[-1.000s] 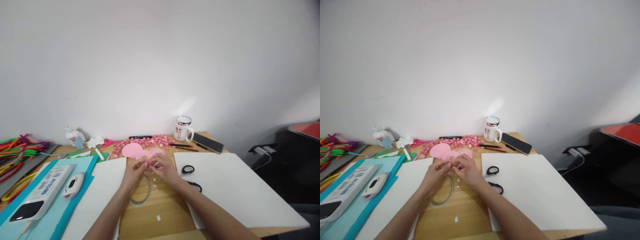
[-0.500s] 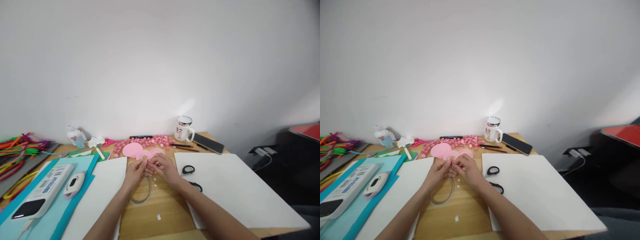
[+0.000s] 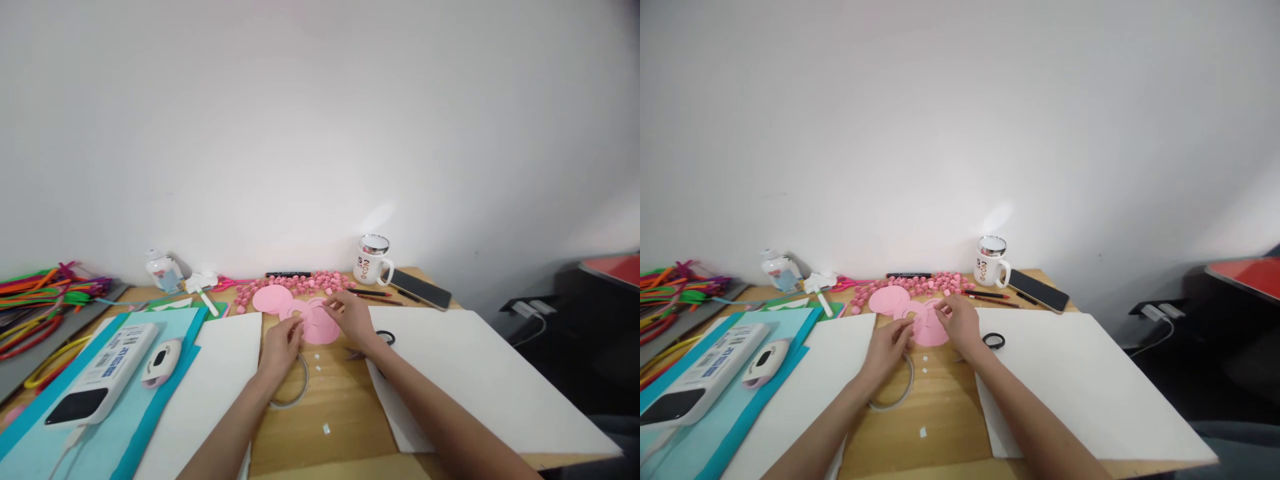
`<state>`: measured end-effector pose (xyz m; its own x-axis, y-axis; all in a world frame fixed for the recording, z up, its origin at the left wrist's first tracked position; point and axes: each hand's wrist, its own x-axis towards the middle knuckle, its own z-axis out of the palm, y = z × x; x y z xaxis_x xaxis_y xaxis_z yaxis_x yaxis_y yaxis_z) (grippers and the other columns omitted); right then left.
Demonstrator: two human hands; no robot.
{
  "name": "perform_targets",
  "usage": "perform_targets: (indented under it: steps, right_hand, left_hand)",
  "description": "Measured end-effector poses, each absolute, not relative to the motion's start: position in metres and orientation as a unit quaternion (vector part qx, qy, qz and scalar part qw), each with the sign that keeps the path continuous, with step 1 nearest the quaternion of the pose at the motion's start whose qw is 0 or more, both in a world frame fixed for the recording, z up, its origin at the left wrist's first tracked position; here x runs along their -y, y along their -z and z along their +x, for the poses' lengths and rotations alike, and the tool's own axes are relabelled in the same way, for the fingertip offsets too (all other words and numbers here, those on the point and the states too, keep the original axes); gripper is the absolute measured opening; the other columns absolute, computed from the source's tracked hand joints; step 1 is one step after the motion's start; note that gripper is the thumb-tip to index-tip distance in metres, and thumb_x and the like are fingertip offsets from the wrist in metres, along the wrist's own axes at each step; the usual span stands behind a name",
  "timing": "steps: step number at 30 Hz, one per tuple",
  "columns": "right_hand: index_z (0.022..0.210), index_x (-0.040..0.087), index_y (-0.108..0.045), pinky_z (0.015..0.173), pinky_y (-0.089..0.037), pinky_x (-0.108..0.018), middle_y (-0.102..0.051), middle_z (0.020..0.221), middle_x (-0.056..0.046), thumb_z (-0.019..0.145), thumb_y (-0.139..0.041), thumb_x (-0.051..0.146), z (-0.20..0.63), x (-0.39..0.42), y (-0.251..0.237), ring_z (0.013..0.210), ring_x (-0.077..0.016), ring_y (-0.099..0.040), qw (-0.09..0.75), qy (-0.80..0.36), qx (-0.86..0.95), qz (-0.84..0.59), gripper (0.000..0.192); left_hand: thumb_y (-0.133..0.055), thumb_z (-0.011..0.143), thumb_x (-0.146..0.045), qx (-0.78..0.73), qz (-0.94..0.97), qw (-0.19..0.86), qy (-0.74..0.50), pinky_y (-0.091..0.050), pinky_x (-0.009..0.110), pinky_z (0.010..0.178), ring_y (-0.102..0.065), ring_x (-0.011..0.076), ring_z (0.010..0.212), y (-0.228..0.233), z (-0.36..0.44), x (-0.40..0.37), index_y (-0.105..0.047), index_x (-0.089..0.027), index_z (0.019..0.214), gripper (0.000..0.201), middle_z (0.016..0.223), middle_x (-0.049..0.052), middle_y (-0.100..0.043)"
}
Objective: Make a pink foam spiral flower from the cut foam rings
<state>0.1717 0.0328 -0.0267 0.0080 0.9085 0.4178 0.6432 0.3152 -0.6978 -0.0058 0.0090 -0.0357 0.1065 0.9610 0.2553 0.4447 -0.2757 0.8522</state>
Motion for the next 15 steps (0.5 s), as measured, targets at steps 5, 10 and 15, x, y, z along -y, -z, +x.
perform_targets:
  steps: [5,10,15]
  right_hand:
    - [0.073,0.021,-0.066,0.058,-0.038,-0.022,-0.066,0.074,-0.002,0.070,-0.055,0.023,0.174,-0.064,0.018,0.065,-0.0141,-0.058,0.299,-0.087,0.690,-0.653,0.011]
    - [0.070,0.020,-0.066,0.055,-0.034,-0.021,-0.066,0.075,-0.003,0.072,-0.052,0.022,0.163,-0.085,0.023,0.069,-0.0146,-0.058,0.271,-0.072,0.697,-0.660,0.014]
    - [0.074,0.018,-0.066,0.058,-0.035,-0.021,-0.065,0.083,-0.005,0.074,-0.051,0.020,0.160,-0.088,0.029,0.075,-0.0155,-0.057,0.249,-0.055,0.704,-0.663,0.015]
  left_hand:
    - [-0.049,0.075,-0.024,-0.529,0.700,0.260,-0.402,-0.046,0.028,0.058,-0.062,0.0181,0.061,0.031,-0.007,-0.007,-0.066,-0.016,0.090,0.024,0.070,0.005,-0.069]
    - [-0.046,0.075,-0.018,-0.572,0.692,0.207,-0.389,-0.045,0.029,0.062,-0.061,0.0177,0.063,0.029,-0.011,-0.009,-0.065,-0.016,0.091,0.025,0.075,0.006,-0.068]
    - [-0.047,0.071,-0.013,-0.616,0.639,0.185,-0.423,-0.045,0.030,0.066,-0.060,0.0176,0.067,0.029,-0.018,-0.013,-0.065,-0.014,0.080,0.020,0.077,0.008,-0.065]
